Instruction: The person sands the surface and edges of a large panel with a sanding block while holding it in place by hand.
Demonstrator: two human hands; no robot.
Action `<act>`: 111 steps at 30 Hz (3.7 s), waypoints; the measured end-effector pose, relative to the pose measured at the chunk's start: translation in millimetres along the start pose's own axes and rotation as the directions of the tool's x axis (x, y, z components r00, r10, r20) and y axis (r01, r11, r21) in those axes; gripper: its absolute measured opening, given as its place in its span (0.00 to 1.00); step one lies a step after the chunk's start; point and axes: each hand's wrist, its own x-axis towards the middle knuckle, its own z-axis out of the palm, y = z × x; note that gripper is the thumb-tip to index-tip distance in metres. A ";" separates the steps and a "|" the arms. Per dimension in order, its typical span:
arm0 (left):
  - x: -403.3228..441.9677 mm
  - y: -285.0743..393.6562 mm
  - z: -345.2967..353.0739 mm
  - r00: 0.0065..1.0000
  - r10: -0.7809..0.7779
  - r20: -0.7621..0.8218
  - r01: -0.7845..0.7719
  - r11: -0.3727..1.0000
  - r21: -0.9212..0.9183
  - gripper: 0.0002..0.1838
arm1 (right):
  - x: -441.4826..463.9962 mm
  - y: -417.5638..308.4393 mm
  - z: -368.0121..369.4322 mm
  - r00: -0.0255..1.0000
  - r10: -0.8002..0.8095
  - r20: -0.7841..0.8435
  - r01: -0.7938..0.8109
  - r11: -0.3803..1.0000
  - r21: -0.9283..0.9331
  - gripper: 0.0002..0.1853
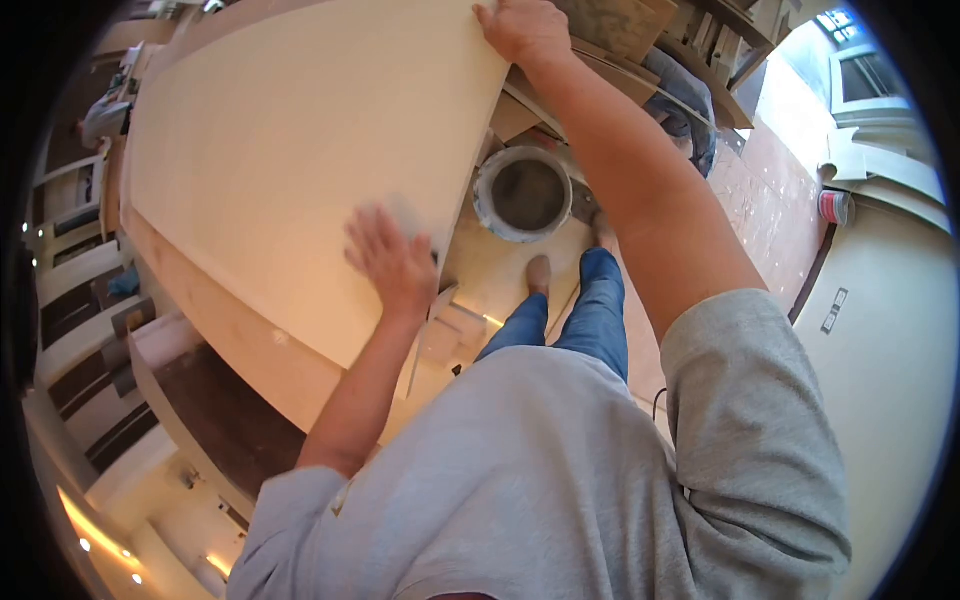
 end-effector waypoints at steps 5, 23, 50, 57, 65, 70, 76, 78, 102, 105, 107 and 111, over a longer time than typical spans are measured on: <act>49.1 42.0 7.4 0.994 0.089 -0.055 -0.090 0.996 -0.005 0.45 | 1.3 0.4 4.3 0.999 0.004 -0.048 -0.005 1.000 -0.020 0.23; 137.0 84.8 19.9 0.979 0.083 -0.186 -0.087 0.996 -0.008 0.43 | -0.2 0.0 5.8 1.000 0.000 -0.015 0.000 1.000 -0.010 0.25; 61.0 46.7 8.8 0.993 0.105 -0.056 -0.103 0.994 0.032 0.43 | -3.4 -0.9 3.5 0.999 0.028 -0.038 -0.029 0.999 -0.019 0.24; 83.4 52.9 6.7 0.997 0.039 -0.070 -0.042 0.999 -0.032 0.43 | -1.3 -2.9 2.3 1.000 0.011 -0.012 -0.011 1.000 -0.017 0.24; 75.8 56.2 11.8 0.989 0.119 -0.087 -0.119 0.993 0.014 0.43 | 0.2 0.9 4.0 0.998 0.025 -0.053 -0.026 0.999 -0.021 0.25; 101.9 65.6 11.4 0.987 0.103 -0.124 -0.107 0.994 -0.027 0.44 | -1.8 -0.8 -2.8 1.000 0.000 -0.030 -0.001 1.000 -0.018 0.25; 3.3 2.2 1.1 0.998 0.069 0.008 -0.070 0.995 0.066 0.45 | -2.1 -0.7 9.7 0.996 -0.003 -0.093 -0.002 0.998 -0.060 0.24; 60.8 42.1 8.1 0.991 0.118 -0.059 -0.118 0.993 0.001 0.44 | -3.7 -2.0 4.5 0.999 0.024 -0.049 -0.027 0.998 -0.065 0.24; 47.8 36.3 5.5 1.000 0.008 -0.026 -0.010 0.997 -0.081 0.45 | -3.8 -6.0 -4.9 0.999 0.030 0.022 -0.029 1.000 -0.011 0.24; -73.8 -34.6 -6.5 0.997 -0.079 0.003 0.079 0.997 0.013 0.45 | -6.8 -3.0 -8.3 0.999 0.038 -0.001 -0.038 0.999 0.007 0.24; -68.1 -34.3 -9.8 0.996 -0.080 0.047 0.079 0.997 0.020 0.46 | -6.8 -5.7 -4.0 0.999 0.036 -0.021 -0.036 0.999 -0.018 0.24; 41.9 30.9 14.6 0.981 0.058 -0.186 -0.082 0.989 -0.124 0.46 | -8.6 -1.4 2.8 0.999 0.048 -0.017 -0.048 0.999 -0.006 0.24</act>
